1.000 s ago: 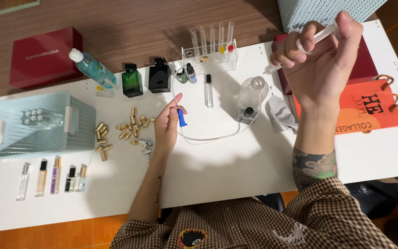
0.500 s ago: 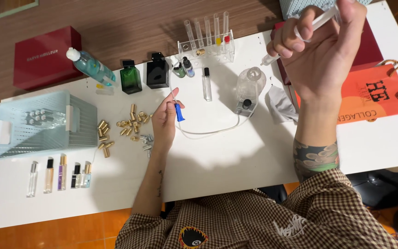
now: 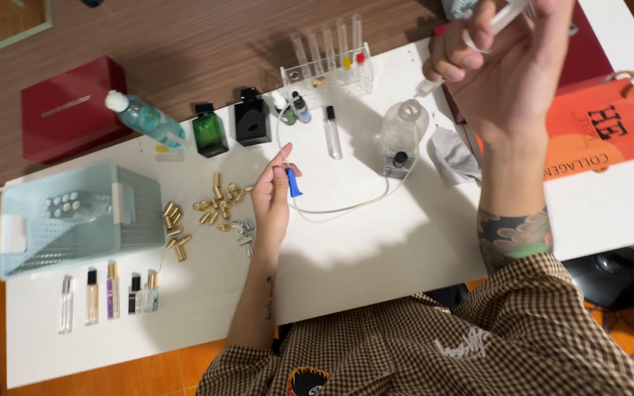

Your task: Cleaning and assembling small perfume spray bottles using a cloth and a syringe.

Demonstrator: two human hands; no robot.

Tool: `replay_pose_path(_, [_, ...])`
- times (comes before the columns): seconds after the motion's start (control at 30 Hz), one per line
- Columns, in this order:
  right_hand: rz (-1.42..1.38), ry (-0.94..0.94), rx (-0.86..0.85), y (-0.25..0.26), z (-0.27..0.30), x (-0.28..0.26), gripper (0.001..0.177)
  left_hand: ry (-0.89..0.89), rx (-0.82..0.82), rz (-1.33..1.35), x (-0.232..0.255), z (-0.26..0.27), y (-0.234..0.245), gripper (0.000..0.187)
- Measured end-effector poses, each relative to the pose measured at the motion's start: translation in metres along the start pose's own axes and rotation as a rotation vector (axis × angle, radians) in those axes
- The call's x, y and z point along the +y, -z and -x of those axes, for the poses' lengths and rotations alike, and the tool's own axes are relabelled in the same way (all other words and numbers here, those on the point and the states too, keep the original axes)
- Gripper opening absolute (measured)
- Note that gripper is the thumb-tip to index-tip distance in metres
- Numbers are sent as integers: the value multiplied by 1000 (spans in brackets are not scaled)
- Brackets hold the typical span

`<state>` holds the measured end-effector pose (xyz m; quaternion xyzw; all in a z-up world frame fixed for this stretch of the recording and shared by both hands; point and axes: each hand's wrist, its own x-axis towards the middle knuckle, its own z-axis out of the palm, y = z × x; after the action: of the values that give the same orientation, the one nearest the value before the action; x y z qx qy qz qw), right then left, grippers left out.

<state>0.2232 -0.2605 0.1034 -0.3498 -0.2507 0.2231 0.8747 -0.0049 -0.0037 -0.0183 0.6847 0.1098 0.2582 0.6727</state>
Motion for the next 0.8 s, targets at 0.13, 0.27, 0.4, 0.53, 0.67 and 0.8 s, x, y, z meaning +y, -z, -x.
replay_pose_path(0.13, [14,-7,-41,5,-2,6,57,-35,-25,5,-1,1,0,47])
replay_pose_path(0.27, [60,-29,-17,-6,-7,7,51,-10,1,-81,-5,3,0,48])
replay_pose_path(0.4, [112,-61,32,1,-14,11,47,-42,1,-56,-9,3,0,48])
replay_pose_path(0.53, [175,-80,-20,2,-21,14,50,-62,26,-44,-7,3,0,48])
replay_pose_path(0.67, [213,-79,-30,1,-22,15,50,-61,19,-59,-8,2,1,48])
replay_pose_path(0.8, [215,-76,-21,3,-22,17,46,-66,27,-79,-7,1,1,48])
